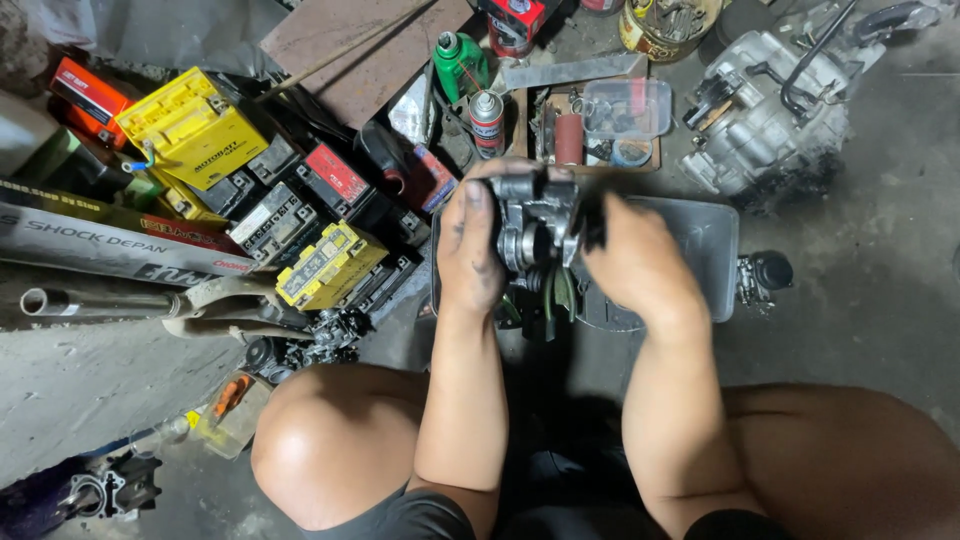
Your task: Cleaning and inspecting a motorcycle brake caliper using a small hand tool
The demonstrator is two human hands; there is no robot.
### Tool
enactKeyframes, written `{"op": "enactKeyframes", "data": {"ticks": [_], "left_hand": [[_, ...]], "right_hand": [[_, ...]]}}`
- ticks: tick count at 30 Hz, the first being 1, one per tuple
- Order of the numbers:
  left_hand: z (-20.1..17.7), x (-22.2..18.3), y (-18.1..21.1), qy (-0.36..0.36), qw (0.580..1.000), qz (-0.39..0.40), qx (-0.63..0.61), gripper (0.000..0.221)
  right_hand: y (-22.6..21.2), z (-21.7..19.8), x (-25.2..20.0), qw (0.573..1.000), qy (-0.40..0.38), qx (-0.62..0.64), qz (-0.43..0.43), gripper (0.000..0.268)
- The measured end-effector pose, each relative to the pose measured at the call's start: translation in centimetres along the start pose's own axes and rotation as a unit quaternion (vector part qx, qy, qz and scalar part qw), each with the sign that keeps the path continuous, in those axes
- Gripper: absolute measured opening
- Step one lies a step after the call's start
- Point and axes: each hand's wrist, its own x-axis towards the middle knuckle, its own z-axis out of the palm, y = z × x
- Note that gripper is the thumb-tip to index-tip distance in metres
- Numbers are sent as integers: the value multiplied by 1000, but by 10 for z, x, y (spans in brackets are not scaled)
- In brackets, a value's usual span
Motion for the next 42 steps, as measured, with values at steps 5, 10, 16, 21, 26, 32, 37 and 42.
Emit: {"op": "enactKeyframes", "data": {"ticks": [5,10,16,21,26,32,37,42], "left_hand": [[1,-5,17,-50,997,-48,-26,64],[4,-6,11,-46,991,-92,-85,56],[12,-6,21,-23,994,-95,58,58],[-2,-2,2,-46,973,-224,-32,66],[-8,-2,-7,-91,983,-153,-37,58],[-6,-3,1,-122,987,-92,-45,51],[-4,-2,0,-141,984,-99,-52,47],[-3,0,11,-151,984,-94,33,50]], "right_hand": [[29,5,3,934,166,225,-222,43],[21,11,-8,842,63,429,-321,62],[17,16,-3,880,153,312,-325,48],[35,24,13,875,194,347,-277,31],[55,39,33,842,157,477,-197,33],[52,45,25,626,75,775,-53,35],[25,38,17,652,138,745,-3,28],[14,33,9,698,249,672,3,25]]}}
